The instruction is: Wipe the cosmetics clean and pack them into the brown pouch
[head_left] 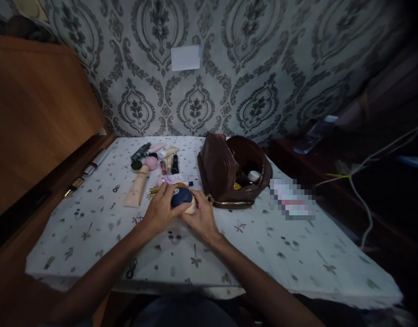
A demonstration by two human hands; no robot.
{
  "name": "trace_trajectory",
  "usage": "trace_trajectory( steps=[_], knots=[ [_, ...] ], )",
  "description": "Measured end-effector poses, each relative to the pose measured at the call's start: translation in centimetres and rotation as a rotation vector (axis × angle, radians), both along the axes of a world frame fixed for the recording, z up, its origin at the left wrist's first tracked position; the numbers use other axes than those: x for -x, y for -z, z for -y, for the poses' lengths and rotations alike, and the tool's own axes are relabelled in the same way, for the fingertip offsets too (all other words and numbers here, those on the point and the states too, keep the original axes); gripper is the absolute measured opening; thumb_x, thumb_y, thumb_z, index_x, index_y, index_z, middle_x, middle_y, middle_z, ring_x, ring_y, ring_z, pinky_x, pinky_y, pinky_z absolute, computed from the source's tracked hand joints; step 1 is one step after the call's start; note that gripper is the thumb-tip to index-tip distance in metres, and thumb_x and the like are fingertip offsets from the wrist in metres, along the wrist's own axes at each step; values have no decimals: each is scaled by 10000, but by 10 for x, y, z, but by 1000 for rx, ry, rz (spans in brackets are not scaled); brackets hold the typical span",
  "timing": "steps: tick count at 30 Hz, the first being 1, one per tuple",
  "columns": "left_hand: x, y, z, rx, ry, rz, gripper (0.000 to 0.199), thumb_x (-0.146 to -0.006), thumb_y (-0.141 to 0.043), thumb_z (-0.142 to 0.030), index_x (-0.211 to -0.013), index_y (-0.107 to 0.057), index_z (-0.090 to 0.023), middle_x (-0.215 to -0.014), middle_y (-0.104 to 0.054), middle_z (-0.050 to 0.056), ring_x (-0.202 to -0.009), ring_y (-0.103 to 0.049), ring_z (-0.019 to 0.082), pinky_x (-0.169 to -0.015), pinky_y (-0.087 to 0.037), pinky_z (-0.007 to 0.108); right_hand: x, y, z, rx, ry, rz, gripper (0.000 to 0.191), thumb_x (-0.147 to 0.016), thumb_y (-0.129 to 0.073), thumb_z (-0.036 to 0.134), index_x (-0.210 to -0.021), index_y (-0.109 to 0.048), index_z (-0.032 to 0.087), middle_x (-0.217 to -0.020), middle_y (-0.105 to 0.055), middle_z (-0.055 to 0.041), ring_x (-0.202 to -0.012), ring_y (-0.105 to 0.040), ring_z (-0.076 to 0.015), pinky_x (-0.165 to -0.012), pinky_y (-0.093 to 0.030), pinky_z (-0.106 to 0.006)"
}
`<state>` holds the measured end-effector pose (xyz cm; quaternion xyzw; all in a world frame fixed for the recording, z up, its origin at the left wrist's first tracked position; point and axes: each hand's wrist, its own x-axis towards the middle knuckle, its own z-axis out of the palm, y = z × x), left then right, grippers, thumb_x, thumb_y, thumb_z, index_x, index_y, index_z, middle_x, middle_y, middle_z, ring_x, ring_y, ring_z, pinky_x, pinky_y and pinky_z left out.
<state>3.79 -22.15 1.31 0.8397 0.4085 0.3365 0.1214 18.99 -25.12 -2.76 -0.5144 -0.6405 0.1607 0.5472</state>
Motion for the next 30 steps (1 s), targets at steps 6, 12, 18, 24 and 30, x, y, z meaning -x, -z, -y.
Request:
trace_trajectory(
  steps=[6,12,18,24,30],
  knots=[
    [2,10,5,-272,-28,-28,207,-947,-543,-320,-1103,-565,-185,-968,-594,65,-892,-622,229,-752,-536,343,-2,-1,1,0,104,124,381,-708,-686,266,-1082,-639,208,-958,-651,-70,-900,-623,-252,-815,-537,-378],
    [0,5,10,-606,255,-25,255,-946,-477,-141,-1177,-586,-139,-1039,-632,128,-964,-579,242,-846,-517,391,-2,0,0,20,108,151,282,-745,-588,187,-1025,-624,185,-912,-633,-70,-837,-608,-232,-765,-518,-354],
    [0,6,1,-528,413,-39,331,-981,-496,-267,-1281,-556,-141,-1160,-668,142,-1096,-582,264,-936,-486,447,-5,6,0,-21,-30,227,126,-728,-620,243,-832,-563,199,-815,-551,-33,-720,-547,-200,-653,-503,-327],
    [2,2,-5,-142,352,143,313,-996,-445,-241,-1280,-558,-171,-1210,-622,135,-1161,-567,236,-1011,-452,414,0,1,4,-43,-120,181,335,-742,-655,275,-1056,-582,184,-962,-592,-65,-903,-605,-234,-803,-534,-367],
    [7,5,-7,90,245,233,499,-920,-586,-380,-1358,-466,-174,-1260,-573,131,-1203,-547,262,-1042,-441,417,0,1,5,-62,-32,142,460,-733,-680,309,-1170,-576,211,-1002,-614,-64,-908,-619,-233,-805,-540,-363]
  ],
)
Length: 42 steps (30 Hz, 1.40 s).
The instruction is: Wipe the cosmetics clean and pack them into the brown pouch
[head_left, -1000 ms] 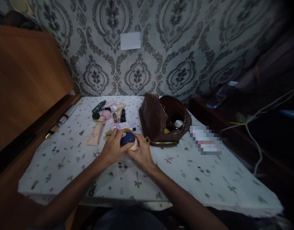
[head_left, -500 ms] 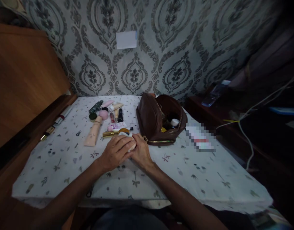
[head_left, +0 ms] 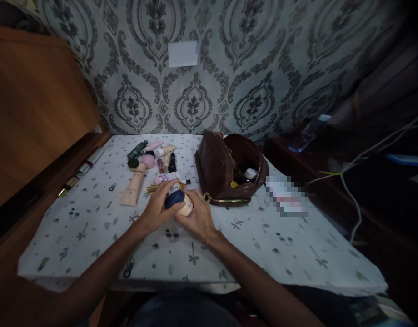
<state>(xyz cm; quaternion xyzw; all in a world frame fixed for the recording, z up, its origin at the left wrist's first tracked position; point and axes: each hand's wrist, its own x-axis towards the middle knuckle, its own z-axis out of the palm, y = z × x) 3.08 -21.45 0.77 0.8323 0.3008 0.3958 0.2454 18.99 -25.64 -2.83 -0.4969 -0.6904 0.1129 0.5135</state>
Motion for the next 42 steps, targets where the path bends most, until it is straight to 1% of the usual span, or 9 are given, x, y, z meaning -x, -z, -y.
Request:
trace_trajectory(
  steps=[7,11,15,21,24,28,31,37,42],
  knots=[
    [-5,13,9,-132,-148,13,425,-933,-577,-289,-1342,-493,-209,-1227,-579,111,-1170,-566,251,-1010,-476,439,4,0,-1,103,95,-18,482,-721,-693,322,-1176,-592,198,-1011,-607,-80,-942,-615,-253,-824,-537,-386],
    [-6,12,13,-394,-60,-21,377,-953,-542,-192,-1329,-527,-220,-1248,-592,118,-1188,-552,245,-1019,-476,451,3,3,-6,135,89,-132,470,-665,-714,297,-1110,-610,187,-1003,-638,-80,-951,-608,-262,-870,-519,-413],
    [-5,8,14,-562,55,-4,311,-933,-567,-133,-1237,-588,-195,-1201,-635,114,-1207,-541,256,-997,-500,455,-1,2,-11,274,-11,-416,381,-651,-688,278,-1011,-607,180,-934,-660,-48,-859,-617,-225,-797,-520,-361],
    [-2,3,14,-440,-8,98,219,-957,-504,-112,-1135,-608,-186,-1222,-629,121,-1168,-592,222,-995,-507,426,3,-8,-8,516,-334,-937,492,-598,-820,309,-1026,-594,222,-884,-682,11,-732,-625,-151,-667,-521,-269],
    [1,5,10,-305,-92,118,197,-963,-489,-144,-1117,-605,-184,-1204,-634,117,-1151,-610,213,-969,-520,391,4,-11,-5,549,-412,-1076,460,-628,-827,373,-1008,-608,232,-935,-704,-12,-820,-665,-181,-752,-551,-311],
    [4,9,6,-186,-129,154,217,-965,-490,-193,-1159,-586,-193,-1163,-667,104,-1125,-632,215,-947,-532,379,3,-11,-5,512,-420,-1077,494,-618,-842,417,-1024,-624,240,-1068,-710,-37,-996,-668,-214,-946,-519,-378],
    [3,10,6,-191,-132,157,227,-962,-503,-189,-1175,-582,-196,-1167,-677,108,-1113,-643,215,-933,-539,378,1,-9,-7,490,-402,-1020,487,-645,-826,403,-1055,-612,250,-1075,-706,-30,-1013,-664,-203,-993,-494,-389],
    [-1,9,13,-449,35,90,265,-954,-511,-121,-1197,-575,-206,-1196,-675,108,-1176,-614,225,-1008,-502,443,-1,-8,-9,491,-354,-1119,407,-649,-823,329,-1002,-639,249,-993,-700,-3,-939,-656,-166,-919,-526,-316],
    [1,9,12,-344,12,69,349,-943,-572,-195,-1286,-511,-209,-1295,-600,137,-1234,-568,239,-1031,-483,440,-1,-12,-8,544,-402,-1233,374,-623,-839,300,-950,-668,241,-980,-713,-1,-884,-665,-160,-857,-552,-303]
  ],
)
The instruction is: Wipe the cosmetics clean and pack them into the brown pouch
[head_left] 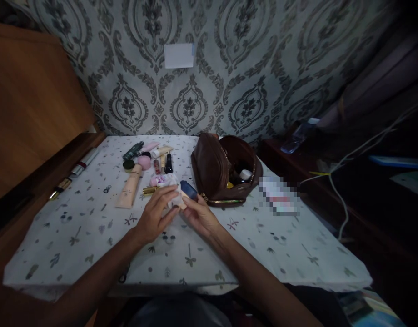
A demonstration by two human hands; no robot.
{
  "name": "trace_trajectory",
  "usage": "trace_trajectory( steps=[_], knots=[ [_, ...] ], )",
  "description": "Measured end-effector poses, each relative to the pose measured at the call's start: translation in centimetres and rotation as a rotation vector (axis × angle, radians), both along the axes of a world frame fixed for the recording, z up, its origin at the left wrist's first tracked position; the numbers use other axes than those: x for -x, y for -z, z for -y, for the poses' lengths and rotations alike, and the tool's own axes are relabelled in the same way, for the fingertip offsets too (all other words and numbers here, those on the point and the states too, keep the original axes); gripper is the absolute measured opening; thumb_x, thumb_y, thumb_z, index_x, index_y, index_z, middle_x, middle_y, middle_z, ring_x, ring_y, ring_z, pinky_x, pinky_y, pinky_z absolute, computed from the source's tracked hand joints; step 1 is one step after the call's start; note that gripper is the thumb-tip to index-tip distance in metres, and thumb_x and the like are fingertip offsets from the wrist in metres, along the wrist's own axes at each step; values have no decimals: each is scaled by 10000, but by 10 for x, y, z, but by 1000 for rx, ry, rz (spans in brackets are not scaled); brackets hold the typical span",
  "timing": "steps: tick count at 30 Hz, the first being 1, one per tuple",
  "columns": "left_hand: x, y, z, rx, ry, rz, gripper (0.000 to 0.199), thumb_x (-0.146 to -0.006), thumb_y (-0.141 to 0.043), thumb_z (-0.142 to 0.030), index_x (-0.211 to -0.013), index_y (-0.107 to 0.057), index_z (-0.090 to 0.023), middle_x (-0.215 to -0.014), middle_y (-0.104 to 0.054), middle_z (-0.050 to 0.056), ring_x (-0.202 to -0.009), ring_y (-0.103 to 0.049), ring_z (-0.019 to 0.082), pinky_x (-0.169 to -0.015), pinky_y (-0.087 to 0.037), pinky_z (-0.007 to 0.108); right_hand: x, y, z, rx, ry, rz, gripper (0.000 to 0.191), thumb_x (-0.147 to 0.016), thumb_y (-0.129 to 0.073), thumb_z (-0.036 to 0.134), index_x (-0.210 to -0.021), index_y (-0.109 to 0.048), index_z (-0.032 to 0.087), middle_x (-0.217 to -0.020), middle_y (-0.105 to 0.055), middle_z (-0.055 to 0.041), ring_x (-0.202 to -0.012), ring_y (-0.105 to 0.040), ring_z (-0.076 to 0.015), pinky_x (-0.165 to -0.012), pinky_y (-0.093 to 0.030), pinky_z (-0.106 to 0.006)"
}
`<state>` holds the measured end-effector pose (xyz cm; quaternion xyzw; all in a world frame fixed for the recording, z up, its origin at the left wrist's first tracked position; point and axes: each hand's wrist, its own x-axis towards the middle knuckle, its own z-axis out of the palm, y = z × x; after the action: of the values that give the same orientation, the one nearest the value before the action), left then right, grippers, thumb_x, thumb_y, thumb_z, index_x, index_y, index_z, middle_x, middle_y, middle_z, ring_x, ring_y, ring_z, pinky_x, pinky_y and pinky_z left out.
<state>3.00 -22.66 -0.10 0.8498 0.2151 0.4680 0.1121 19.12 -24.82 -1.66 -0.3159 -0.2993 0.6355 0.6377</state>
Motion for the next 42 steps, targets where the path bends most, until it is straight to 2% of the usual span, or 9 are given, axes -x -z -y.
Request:
trace_trajectory(
  steps=[8,15,20,24,29,33,36,38,42],
  knots=[
    [-1,12,-5,378,-88,15,680,-802,-736,-360,-1379,-405,-220,-1345,-532,145,-1252,-540,307,-1016,-481,476,1,-8,5,-49,-44,87,557,-503,-894,306,-1014,-679,257,-1037,-737,-15,-965,-685,-213,-960,-533,-396],
    [-3,12,-4,521,12,63,718,-774,-741,-327,-1391,-392,-212,-1371,-536,158,-1245,-564,314,-995,-517,470,2,-10,8,-150,-111,183,697,-537,-901,282,-1178,-627,277,-1147,-679,-13,-1041,-663,-180,-986,-509,-336],
    [-4,10,-2,699,132,137,767,-728,-781,-386,-1384,-417,-227,-1393,-534,162,-1230,-594,317,-1000,-534,457,-8,-13,8,-322,-68,416,657,-582,-883,327,-1189,-638,265,-1204,-646,-48,-1136,-634,-232,-1037,-480,-410],
    [-1,11,-6,679,96,156,706,-726,-771,-426,-1339,-472,-243,-1360,-581,141,-1225,-597,331,-996,-536,485,-22,-35,19,-534,141,773,665,-551,-894,243,-1176,-672,286,-1302,-577,-67,-1292,-527,-311,-1073,-460,-457],
    [8,12,-15,757,-30,58,540,-811,-681,-482,-1296,-529,-299,-1321,-636,69,-1211,-605,309,-981,-538,471,-49,-83,35,-665,348,958,594,-637,-872,268,-1181,-635,275,-1121,-644,-54,-1062,-628,-276,-958,-526,-422],
    [7,13,-15,819,-177,70,549,-790,-652,-576,-1242,-599,-268,-1331,-638,57,-1293,-533,335,-1078,-443,472,-94,-117,11,-516,593,882,594,-628,-861,323,-1151,-599,215,-1146,-644,-57,-1069,-631,-245,-951,-505,-384],
    [1,17,-14,808,-211,102,539,-750,-660,-615,-1128,-673,-231,-1270,-675,58,-1319,-501,344,-1142,-362,451,-135,-134,-27,-416,677,861,715,-669,-806,305,-1297,-489,181,-1174,-638,-79,-1048,-646,-222,-914,-514,-356],
    [-3,19,-15,786,-217,78,523,-695,-701,-626,-1031,-717,-226,-1165,-720,57,-1259,-552,346,-1091,-429,418,-156,-140,-54,-290,703,1060,776,-659,-808,269,-1343,-457,169,-1199,-638,-85,-1034,-650,-214,-912,-507,-346],
    [-8,21,-16,737,-202,19,462,-670,-707,-655,-892,-751,-252,-1004,-755,47,-1131,-638,322,-956,-531,344,-172,-141,-95,10,512,1601,587,-752,-755,295,-1278,-531,165,-1215,-661,-85,-1117,-627,-225,-946,-484,-327]
  ],
)
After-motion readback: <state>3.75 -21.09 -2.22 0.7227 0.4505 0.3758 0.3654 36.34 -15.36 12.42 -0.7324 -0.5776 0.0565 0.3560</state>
